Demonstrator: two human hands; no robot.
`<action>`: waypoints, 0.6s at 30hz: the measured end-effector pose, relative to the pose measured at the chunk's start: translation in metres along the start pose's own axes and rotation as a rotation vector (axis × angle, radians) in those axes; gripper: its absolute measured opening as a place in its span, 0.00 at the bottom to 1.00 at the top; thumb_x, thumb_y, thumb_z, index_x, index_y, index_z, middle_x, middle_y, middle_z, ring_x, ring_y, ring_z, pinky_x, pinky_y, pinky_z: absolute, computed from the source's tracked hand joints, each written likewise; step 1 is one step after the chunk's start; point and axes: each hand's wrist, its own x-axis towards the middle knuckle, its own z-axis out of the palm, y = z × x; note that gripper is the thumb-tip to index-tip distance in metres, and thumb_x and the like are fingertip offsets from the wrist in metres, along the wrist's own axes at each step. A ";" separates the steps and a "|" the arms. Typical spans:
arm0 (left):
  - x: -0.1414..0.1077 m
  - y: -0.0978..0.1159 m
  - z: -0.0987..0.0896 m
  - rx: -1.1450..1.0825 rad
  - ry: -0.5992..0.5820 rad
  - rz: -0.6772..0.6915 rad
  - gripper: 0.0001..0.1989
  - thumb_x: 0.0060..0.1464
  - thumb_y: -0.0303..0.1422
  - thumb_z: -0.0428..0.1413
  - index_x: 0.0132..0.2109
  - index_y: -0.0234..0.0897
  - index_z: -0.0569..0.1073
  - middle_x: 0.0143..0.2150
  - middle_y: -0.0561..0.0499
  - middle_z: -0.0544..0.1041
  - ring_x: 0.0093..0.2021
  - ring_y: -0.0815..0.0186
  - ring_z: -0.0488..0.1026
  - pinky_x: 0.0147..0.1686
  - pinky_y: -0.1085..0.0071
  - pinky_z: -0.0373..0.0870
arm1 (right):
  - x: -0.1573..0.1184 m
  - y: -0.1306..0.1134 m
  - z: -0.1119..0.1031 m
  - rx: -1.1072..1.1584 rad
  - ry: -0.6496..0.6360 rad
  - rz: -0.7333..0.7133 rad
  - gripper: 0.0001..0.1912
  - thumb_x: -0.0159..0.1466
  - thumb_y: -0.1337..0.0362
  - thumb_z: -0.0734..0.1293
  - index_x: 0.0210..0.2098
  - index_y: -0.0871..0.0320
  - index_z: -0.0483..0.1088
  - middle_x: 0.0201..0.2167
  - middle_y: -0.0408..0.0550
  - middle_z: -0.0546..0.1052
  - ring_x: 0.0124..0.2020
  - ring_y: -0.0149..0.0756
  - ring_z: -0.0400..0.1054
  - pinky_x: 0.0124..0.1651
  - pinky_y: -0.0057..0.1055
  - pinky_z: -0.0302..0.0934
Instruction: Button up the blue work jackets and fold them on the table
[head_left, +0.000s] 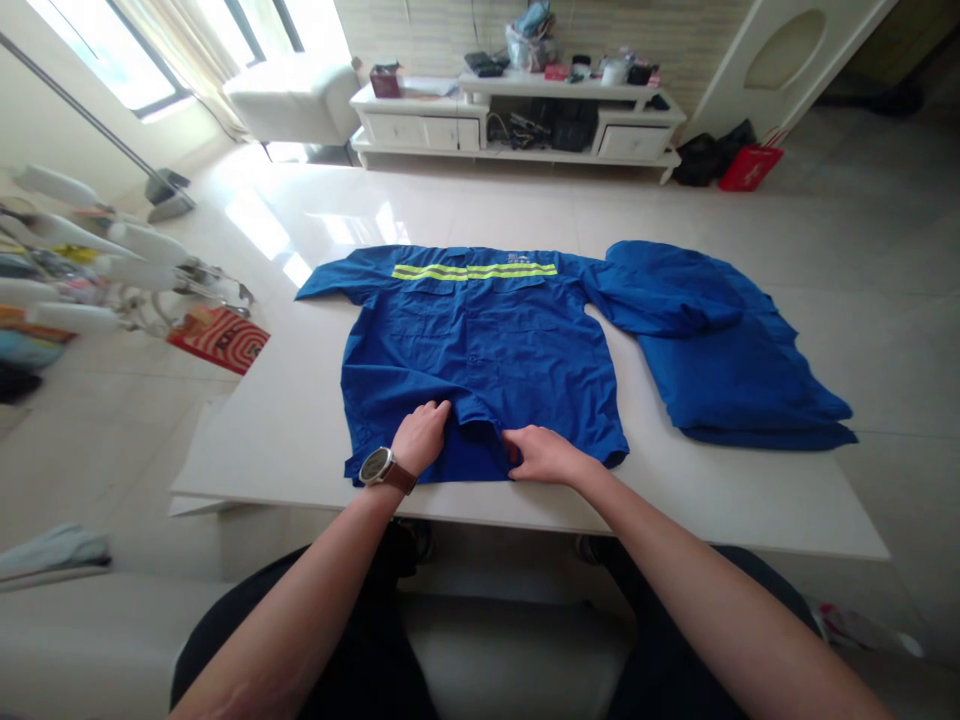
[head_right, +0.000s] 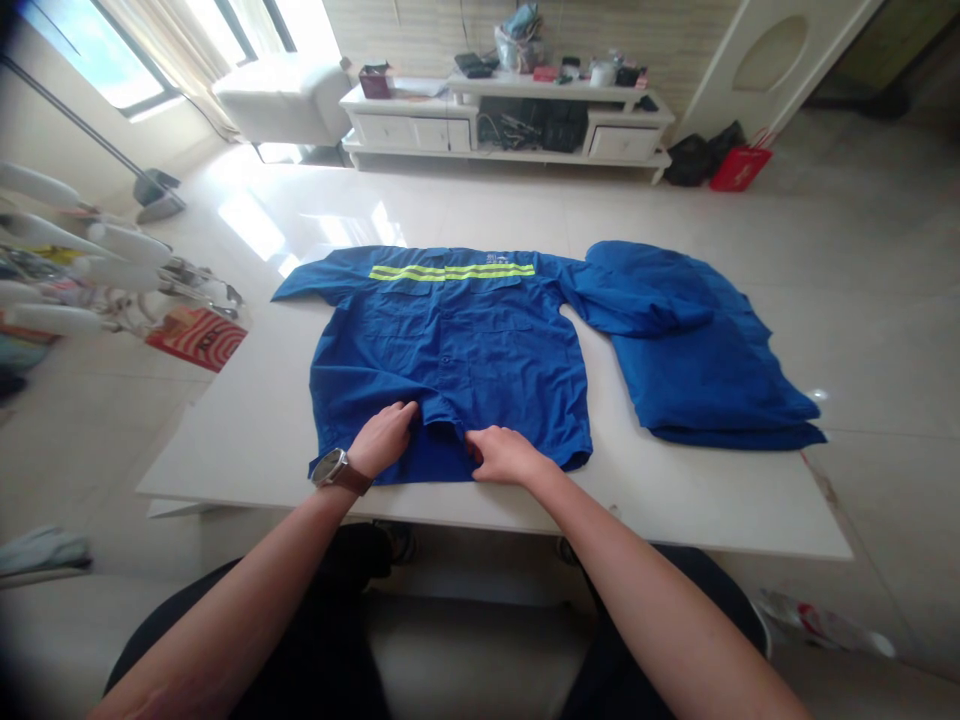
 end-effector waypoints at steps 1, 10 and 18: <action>0.001 -0.001 0.000 -0.015 0.004 0.015 0.22 0.58 0.19 0.44 0.55 0.33 0.72 0.48 0.38 0.76 0.48 0.55 0.75 0.48 0.64 0.68 | 0.000 0.000 0.001 0.001 -0.020 -0.007 0.11 0.52 0.67 0.74 0.35 0.53 0.75 0.34 0.43 0.81 0.34 0.39 0.73 0.31 0.28 0.52; -0.015 -0.073 -0.027 -0.109 -0.428 -0.264 0.12 0.38 0.19 0.58 0.28 0.38 0.81 0.30 0.45 0.81 0.33 0.57 0.78 0.34 0.69 0.68 | -0.004 0.004 0.005 -0.054 -0.113 -0.063 0.11 0.52 0.72 0.73 0.34 0.51 0.78 0.33 0.41 0.80 0.33 0.34 0.72 0.31 0.27 0.51; 0.001 -0.050 -0.026 -0.218 -0.204 -0.006 0.22 0.50 0.29 0.61 0.54 0.39 0.79 0.47 0.45 0.82 0.47 0.58 0.79 0.49 0.69 0.73 | 0.000 -0.006 0.005 -0.267 -0.152 0.001 0.12 0.58 0.56 0.76 0.38 0.53 0.76 0.39 0.45 0.81 0.40 0.39 0.75 0.34 0.27 0.55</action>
